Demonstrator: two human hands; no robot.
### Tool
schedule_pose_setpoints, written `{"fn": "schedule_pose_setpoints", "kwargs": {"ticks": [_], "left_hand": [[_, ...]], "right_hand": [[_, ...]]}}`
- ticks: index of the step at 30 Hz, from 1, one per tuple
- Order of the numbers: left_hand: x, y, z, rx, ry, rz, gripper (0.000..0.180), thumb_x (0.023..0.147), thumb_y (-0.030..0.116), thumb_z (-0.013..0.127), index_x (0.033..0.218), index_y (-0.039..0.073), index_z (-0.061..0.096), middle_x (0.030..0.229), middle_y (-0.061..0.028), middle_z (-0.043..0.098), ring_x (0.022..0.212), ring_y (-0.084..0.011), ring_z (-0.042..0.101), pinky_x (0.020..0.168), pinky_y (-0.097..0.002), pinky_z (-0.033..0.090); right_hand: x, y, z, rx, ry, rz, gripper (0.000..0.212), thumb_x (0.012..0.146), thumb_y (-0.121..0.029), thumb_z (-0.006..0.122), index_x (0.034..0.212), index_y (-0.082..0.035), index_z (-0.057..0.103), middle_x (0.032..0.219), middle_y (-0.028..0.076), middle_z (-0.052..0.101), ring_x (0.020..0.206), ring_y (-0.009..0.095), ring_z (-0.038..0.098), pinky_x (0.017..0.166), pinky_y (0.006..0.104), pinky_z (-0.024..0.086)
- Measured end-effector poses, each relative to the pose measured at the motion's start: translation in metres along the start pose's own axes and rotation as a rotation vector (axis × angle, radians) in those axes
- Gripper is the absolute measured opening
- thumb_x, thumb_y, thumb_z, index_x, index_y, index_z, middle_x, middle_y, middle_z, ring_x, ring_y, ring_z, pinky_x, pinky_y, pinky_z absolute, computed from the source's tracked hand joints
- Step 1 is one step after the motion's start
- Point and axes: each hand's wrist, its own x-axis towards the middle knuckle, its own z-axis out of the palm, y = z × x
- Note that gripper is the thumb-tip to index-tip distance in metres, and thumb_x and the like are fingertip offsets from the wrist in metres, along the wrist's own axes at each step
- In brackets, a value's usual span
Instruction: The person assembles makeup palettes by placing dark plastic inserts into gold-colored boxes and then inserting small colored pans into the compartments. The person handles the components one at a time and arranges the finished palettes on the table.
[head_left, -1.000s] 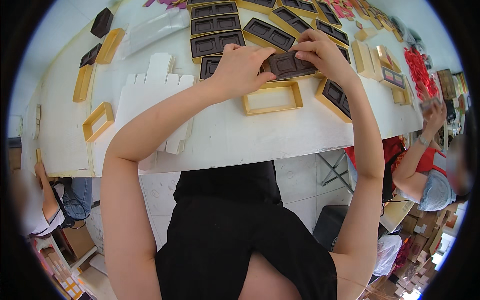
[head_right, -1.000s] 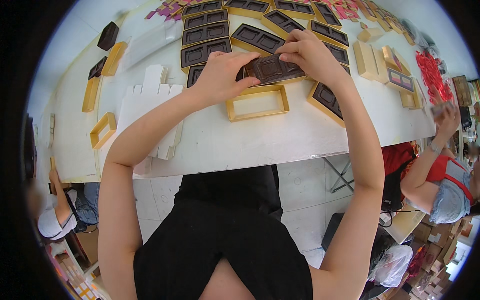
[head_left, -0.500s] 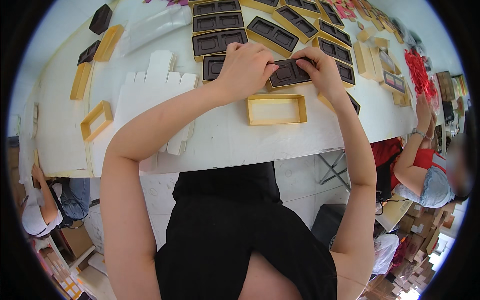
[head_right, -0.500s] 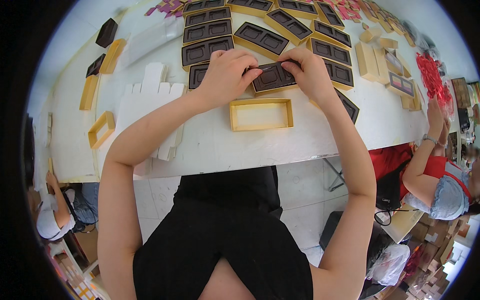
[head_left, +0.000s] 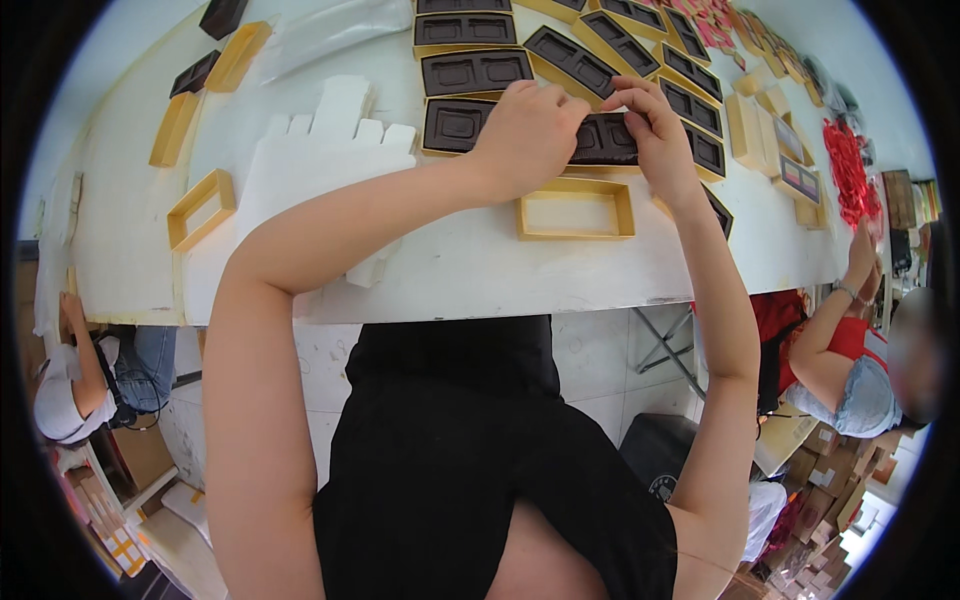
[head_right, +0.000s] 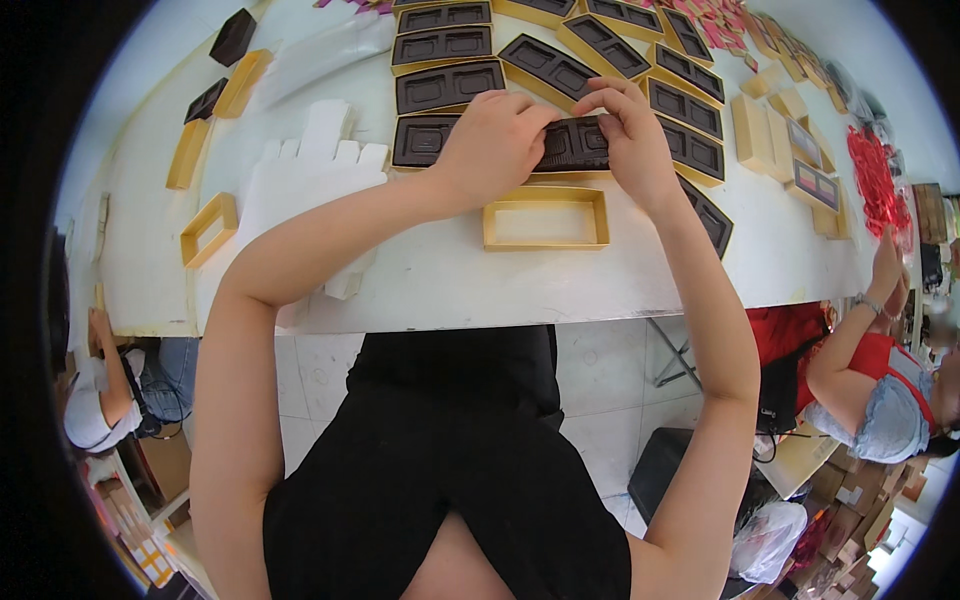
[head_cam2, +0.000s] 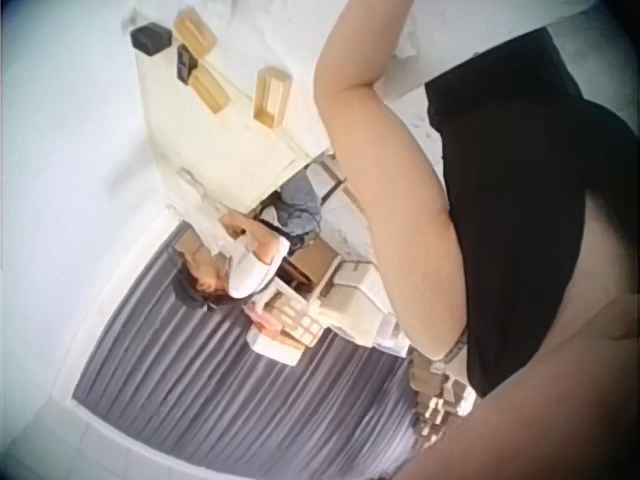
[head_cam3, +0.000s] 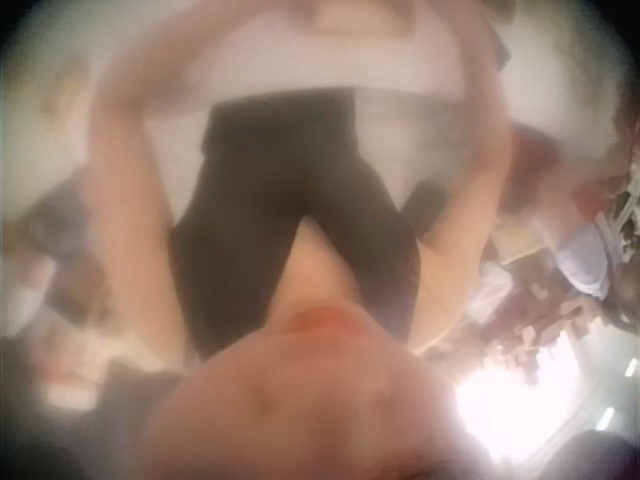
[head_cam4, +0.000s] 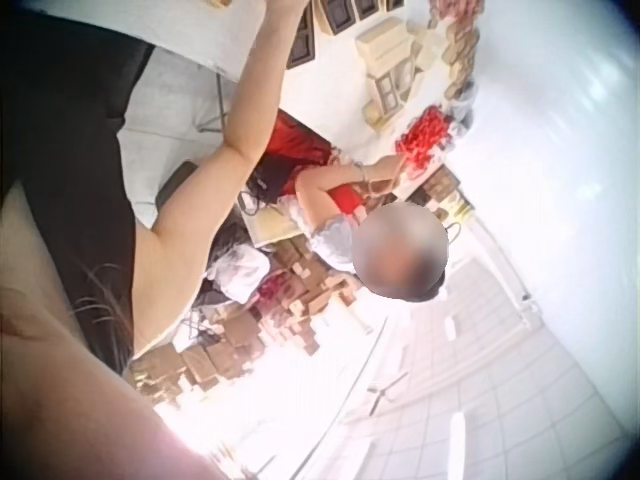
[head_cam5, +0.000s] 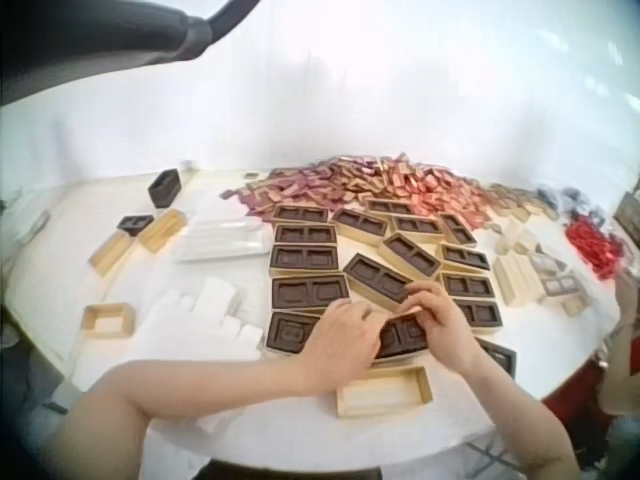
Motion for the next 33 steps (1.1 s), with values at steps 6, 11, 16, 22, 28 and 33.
{"fn": "schedule_pose_setpoints", "kwargs": {"ticks": [6,11,16,22,28,33], "left_hand": [[0.002,-0.003,0.001,0.083,-0.036,-0.011,0.025,0.077,0.001,0.059,0.101,0.007,0.064,0.09,-0.0082,0.062,0.089,-0.0283,0.059,0.085,-0.0398,0.043],[-0.001,-0.004,0.001,0.12,0.004,0.005,0.022,0.075,0.002,0.059,0.095,0.008,0.066,0.089,-0.0073,0.062,0.087,-0.0271,0.06,0.086,-0.0398,0.041],[0.003,0.001,-0.006,0.122,-0.111,0.015,0.011,0.075,0.003,0.058,0.081,0.008,0.065,0.083,-0.0072,0.061,0.083,-0.0261,0.061,0.084,-0.0395,0.041],[0.008,0.003,-0.006,0.192,-0.055,0.024,0.004,0.071,0.014,0.062,0.072,0.012,0.066,0.077,-0.0062,0.063,0.076,-0.0247,0.064,0.073,-0.0397,0.043],[0.01,-0.008,-0.022,0.17,-0.071,-0.003,0.01,0.075,0.016,0.06,0.078,0.01,0.068,0.082,-0.0093,0.065,0.084,-0.0273,0.065,0.075,-0.0444,0.046],[0.003,-0.185,-0.158,0.327,0.47,-0.029,0.002,0.072,0.009,0.064,0.073,0.007,0.065,0.072,-0.0093,0.065,0.075,-0.0293,0.065,0.062,-0.0424,0.052]], "right_hand": [[0.002,-0.004,0.009,-0.642,-0.026,-0.306,0.025,0.089,0.008,0.048,0.108,-0.003,0.06,0.132,0.011,0.053,0.124,0.031,0.049,0.102,0.0371,0.042],[-0.012,-0.031,0.0,-0.449,-0.099,-0.361,0.024,0.084,0.004,0.059,0.107,-0.001,0.063,0.126,0.012,0.059,0.126,0.031,0.05,0.101,0.0372,0.044],[-0.018,-0.02,-0.035,-0.476,-0.252,-0.352,0.018,0.079,0.003,0.066,0.097,0.001,0.067,0.114,0.012,0.066,0.111,0.032,0.061,0.093,0.0353,0.051],[-0.031,0.001,-0.024,-0.671,-0.078,-0.535,0.024,0.078,0.004,0.067,0.101,0.001,0.067,0.115,0.014,0.066,0.105,0.03,0.064,0.089,0.036,0.052],[-0.027,-0.035,-0.027,-0.865,-0.352,-0.42,0.026,0.086,-0.004,0.061,0.11,0.005,0.064,0.124,0.016,0.062,0.121,0.032,0.055,0.1,0.0396,0.045],[-0.047,-0.038,-0.024,-0.843,-0.3,-0.232,0.031,0.091,-0.011,0.058,0.118,0.005,0.061,0.131,0.014,0.057,0.125,0.032,0.052,0.103,0.0404,0.043]]}}
